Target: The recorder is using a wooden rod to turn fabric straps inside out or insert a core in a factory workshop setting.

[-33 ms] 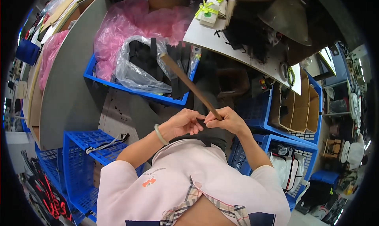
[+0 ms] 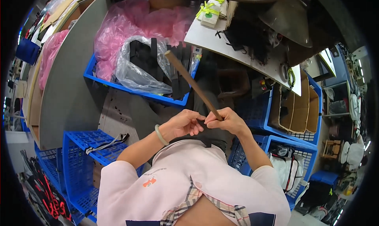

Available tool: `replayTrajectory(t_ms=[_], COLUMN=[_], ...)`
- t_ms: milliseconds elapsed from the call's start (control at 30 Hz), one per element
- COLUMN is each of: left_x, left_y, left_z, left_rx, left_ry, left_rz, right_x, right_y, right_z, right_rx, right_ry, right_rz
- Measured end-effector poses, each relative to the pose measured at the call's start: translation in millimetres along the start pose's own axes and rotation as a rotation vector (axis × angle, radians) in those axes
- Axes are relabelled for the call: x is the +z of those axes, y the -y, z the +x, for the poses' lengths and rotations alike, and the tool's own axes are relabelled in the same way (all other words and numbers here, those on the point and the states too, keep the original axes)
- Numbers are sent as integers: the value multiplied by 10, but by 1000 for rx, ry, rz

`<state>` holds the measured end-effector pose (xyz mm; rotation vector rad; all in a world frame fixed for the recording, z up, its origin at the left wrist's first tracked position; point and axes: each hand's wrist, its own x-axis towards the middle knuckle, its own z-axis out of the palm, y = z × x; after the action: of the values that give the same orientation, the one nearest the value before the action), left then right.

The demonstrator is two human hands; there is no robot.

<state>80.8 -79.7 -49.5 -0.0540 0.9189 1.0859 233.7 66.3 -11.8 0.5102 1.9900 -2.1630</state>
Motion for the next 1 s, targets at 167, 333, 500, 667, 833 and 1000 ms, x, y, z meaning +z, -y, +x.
replayTrajectory(t_ms=[167, 333, 500, 667, 833, 1000], left_x=[-168, -159, 17, 97, 377, 451], left_y=[-142, -285, -421, -534, -534, -477], left_z=[-25, 112, 13, 195, 289, 534], left_rx=[-57, 84, 532, 622, 691, 1072], left_ry=[-58, -11, 25, -17, -8, -133], left_rz=[-53, -49, 269, 449, 624, 793], right_x=[49, 85, 46, -23, -19, 68], right_y=[51, 83, -12, -75, 105, 151], right_z=[225, 316, 439, 321, 62, 93], right_rx=[-36, -315, -267, -226, -328, -381], right_ry=[5, -262, -409, -545, -514, -846], right_rz=[-8, -413, -30, 101, -74, -26])
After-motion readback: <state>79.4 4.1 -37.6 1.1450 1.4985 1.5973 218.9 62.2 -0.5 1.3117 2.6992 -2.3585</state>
